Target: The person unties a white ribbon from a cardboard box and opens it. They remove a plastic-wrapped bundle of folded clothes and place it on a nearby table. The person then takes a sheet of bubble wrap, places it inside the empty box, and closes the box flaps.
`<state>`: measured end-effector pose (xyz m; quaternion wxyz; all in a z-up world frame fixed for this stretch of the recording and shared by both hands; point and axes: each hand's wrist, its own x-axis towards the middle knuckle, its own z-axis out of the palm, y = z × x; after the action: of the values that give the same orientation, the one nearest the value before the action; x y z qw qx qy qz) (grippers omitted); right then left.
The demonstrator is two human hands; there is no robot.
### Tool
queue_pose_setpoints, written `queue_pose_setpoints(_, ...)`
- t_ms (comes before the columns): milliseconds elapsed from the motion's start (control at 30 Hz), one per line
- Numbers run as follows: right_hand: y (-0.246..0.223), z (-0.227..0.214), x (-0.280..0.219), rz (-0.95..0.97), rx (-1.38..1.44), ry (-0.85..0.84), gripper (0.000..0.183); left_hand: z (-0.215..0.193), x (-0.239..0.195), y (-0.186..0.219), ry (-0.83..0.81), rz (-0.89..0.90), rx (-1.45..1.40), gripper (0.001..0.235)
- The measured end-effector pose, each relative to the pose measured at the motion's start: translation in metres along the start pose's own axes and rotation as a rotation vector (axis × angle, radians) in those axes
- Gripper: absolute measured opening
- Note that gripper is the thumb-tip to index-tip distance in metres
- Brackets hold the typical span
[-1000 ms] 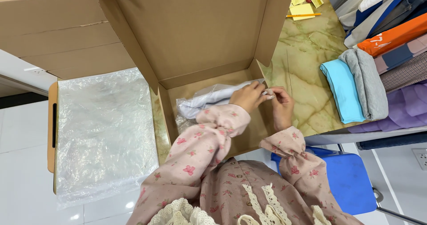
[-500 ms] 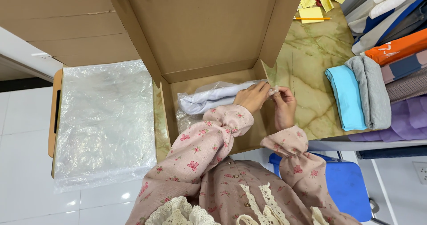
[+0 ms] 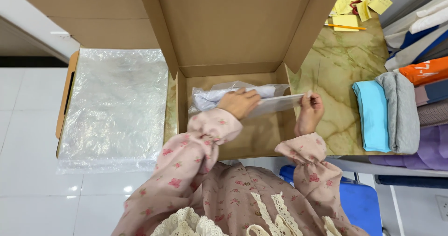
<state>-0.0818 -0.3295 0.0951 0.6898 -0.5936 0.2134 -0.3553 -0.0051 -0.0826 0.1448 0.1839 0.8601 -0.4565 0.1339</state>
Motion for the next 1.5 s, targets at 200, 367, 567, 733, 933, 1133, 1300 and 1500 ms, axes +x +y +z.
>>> queue_pose_setpoints(200,0.032,-0.027,0.033,0.054,0.121,0.075,0.008,-0.061,-0.075,-0.07,0.012,-0.139,0.241,0.019)
queue_pose_setpoints(367,0.016,-0.014,0.023,0.079,0.089,0.039,0.01,-0.097,-0.142,-0.089,-0.04,-0.364,0.324,0.023)
queue_pose_setpoints(567,-0.015,0.005,0.003,0.136,0.143,-0.092,0.01,-0.068,-0.139,-0.085,0.068,-0.517,0.432,0.02)
queue_pose_setpoints(733,-0.015,0.003,0.0,0.144,0.204,-0.131,0.008,-0.025,-0.072,-0.022,0.111,-0.323,0.274,0.042)
queue_pose_setpoints(933,-0.026,0.0,-0.017,0.169,0.203,-0.135,0.011,-0.01,-0.016,0.041,0.095,-0.175,-0.11,0.041)
queue_pose_setpoints(1133,-0.02,-0.009,-0.021,0.173,0.208,-0.143,0.013,0.013,-0.001,0.066,0.114,-0.154,-0.135,0.028)
queue_pose_setpoints(1300,-0.026,-0.011,-0.02,0.161,0.186,-0.136,0.011,-0.014,-0.017,0.045,0.126,-0.254,-0.078,0.022)
queue_pose_setpoints(1500,-0.028,-0.015,-0.015,0.144,0.159,-0.132,0.013,-0.05,-0.052,-0.036,-0.519,-0.645,-0.221,0.033)
